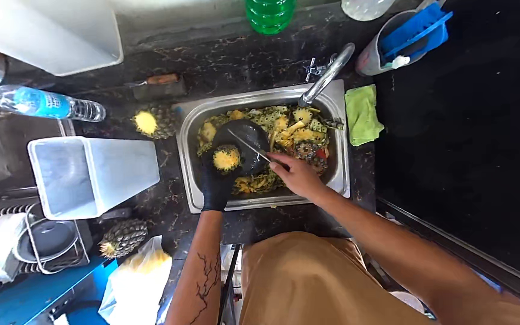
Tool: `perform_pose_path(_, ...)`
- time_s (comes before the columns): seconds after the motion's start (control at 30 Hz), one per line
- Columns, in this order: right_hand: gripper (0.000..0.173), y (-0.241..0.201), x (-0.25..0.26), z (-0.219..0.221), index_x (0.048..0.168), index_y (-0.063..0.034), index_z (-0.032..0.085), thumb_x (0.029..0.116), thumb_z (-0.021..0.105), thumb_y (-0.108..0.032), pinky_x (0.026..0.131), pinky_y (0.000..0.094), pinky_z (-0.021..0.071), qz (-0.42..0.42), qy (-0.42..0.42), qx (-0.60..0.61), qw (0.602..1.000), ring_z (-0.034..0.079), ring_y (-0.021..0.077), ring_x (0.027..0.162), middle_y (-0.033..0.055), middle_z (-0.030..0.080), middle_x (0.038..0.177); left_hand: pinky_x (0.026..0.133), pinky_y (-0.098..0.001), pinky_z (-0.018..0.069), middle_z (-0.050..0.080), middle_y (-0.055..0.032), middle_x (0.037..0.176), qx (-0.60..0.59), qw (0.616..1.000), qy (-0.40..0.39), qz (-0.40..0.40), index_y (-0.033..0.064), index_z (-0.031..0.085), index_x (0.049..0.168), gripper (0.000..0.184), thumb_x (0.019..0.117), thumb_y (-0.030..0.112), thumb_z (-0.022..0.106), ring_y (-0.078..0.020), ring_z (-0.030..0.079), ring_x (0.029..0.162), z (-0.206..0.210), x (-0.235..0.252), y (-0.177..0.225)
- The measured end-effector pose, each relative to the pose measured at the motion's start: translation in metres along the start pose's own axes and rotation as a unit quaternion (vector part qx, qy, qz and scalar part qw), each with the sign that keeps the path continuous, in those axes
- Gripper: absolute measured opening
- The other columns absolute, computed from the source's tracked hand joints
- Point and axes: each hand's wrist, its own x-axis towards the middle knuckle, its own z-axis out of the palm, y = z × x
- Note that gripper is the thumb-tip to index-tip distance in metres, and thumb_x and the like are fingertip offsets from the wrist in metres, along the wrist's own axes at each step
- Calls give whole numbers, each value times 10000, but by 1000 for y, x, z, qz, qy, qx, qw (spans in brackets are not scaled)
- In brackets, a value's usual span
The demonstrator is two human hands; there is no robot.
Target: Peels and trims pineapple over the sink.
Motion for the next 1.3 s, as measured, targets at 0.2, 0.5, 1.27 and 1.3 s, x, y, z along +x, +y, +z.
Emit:
perform_pose_path(0.2, 429, -23, -3, 31, 1453, -434, 573, 1047, 478, -535, 813, 523, 575, -94, -7, -101, 990, 714, 237, 965, 38, 745, 1078, 1024, -551, 520, 462, -191, 1500, 126, 990, -53, -38, 104, 422, 1521, 991, 713, 370, 931, -326, 555, 1297, -18, -5, 25)
perform_pose_path(0.5, 420, -18, 6, 37, 1454, -457, 563, 1044, 494, -514, 711, 480, 567, -101, -26, -111, 988, 697, 222, 854, 41, 712, 963, 856, -610, 541, 713, -131, 1082, 196, 972, -63, -116, 154, 597, 1318, 679, 754, 371, 907, -316, 694, 1001, -23, -1, 44)
perform_pose_path(1.27, 435, -12, 11, 53, 1475, -432, 549, 1050, 491, -505, 683, 463, 570, -74, 6, -90, 993, 697, 219, 827, 43, 711, 939, 893, -630, 543, 725, -136, 1101, 244, 960, -87, -108, 156, 603, 1330, 716, 728, 382, 918, -315, 704, 1038, -22, 10, 46)
perform_pose_path(1.3, 436, -15, 12, 52, 1477, -429, 550, 1051, 490, -503, 696, 474, 569, -66, -1, -88, 994, 704, 228, 846, 47, 723, 958, 891, -636, 539, 723, -145, 1106, 249, 959, -89, -102, 152, 595, 1343, 727, 733, 384, 915, -326, 702, 1040, -22, 11, 45)
